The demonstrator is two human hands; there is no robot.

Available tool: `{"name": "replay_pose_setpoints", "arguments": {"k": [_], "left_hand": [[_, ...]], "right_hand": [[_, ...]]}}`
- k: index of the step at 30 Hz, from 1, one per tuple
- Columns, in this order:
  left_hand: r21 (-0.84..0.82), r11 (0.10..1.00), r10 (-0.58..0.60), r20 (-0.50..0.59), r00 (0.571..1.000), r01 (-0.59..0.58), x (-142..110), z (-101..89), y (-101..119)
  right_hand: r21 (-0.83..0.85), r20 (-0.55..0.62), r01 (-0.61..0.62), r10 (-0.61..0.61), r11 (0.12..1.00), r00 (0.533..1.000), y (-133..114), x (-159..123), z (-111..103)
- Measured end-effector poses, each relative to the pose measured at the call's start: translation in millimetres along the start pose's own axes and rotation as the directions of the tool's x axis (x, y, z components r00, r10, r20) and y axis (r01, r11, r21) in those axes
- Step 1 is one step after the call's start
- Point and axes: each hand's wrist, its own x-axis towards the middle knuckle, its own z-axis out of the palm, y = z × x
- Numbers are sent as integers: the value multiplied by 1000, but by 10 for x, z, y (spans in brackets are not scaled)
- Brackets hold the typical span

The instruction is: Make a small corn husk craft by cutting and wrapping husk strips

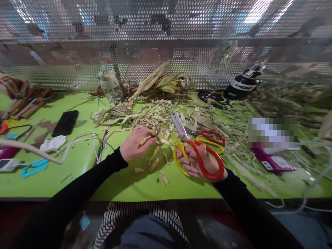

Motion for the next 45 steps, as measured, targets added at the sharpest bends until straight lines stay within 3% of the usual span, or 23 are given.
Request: {"name": "replay_pose_setpoints", "arguments": {"k": [3,6,10,16,21,27,37,45], "left_hand": [[-217,950,-242,-69,968,222,33,-107,57],[-458,832,-370,-37,928,313,51,-123,93],[-599,729,-416,-3,909,331,71,-51,110],[-724,593,-428,86,900,351,101,72,104],[-783,503,-435,135,890,365,130,87,117],[-772,522,-412,144,900,362,116,54,124],[-773,535,-342,169,924,340,70,120,143],[-780,496,-380,201,903,382,61,154,165]], "right_hand": [[-54,-23,33,-34,998,999,39,-41,-33],[-113,-46,88,-94,990,995,54,-94,-35],[-99,-54,144,-150,985,987,19,-141,0],[-41,-19,110,-111,993,994,28,-157,-21],[-176,23,112,-110,978,994,109,-257,-31],[-306,114,48,-13,951,993,96,-367,19],[-338,35,16,-4,941,999,129,-297,115],[-306,-32,-6,-4,952,999,174,-306,138]]}}
